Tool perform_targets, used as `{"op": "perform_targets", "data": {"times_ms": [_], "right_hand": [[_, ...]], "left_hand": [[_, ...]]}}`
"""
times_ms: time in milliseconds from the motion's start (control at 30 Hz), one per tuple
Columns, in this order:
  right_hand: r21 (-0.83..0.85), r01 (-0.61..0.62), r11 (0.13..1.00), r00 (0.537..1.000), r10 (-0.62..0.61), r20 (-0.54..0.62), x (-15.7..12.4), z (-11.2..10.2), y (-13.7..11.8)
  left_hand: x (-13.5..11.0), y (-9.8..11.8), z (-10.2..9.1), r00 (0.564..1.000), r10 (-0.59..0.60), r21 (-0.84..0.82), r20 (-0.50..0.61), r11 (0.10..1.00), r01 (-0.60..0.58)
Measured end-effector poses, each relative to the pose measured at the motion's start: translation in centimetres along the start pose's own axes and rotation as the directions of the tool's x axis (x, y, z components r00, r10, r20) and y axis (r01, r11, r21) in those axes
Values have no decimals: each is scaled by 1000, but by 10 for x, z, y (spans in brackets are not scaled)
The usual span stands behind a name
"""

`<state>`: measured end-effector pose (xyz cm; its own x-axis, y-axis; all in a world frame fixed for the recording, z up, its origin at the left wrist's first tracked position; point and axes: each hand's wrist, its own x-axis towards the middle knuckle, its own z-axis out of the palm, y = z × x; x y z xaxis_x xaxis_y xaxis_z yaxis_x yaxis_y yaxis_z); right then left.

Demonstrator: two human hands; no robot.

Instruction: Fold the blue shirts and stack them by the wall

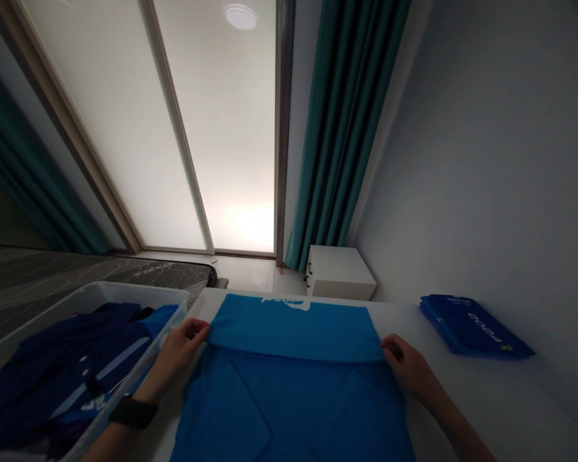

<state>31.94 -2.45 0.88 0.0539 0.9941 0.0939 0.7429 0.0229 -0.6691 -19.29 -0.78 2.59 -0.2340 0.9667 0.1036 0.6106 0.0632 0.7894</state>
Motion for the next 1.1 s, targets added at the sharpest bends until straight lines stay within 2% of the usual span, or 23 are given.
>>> {"op": "perform_targets", "data": {"times_ms": [133,267,367,900,1100], "right_hand": [[-79,24,997,998,-19,54,-9,8,1],[-115,77,990,997,-77,0,-10,13,1],[-108,60,992,996,-66,-55,-9,16,4],[-71,30,997,998,-33,-45,-7,18,14],[-64,32,997,996,-37,-76,-8,16,12]], "left_hand": [[-12,-5,8,1000,-19,67,16,998,18],[-13,-2,11,1000,4,136,24,991,-7],[-12,0,10,999,13,155,30,988,-17],[-17,3,9,999,46,206,10,977,-47],[-15,1,9,1000,12,184,22,983,-15]]}}
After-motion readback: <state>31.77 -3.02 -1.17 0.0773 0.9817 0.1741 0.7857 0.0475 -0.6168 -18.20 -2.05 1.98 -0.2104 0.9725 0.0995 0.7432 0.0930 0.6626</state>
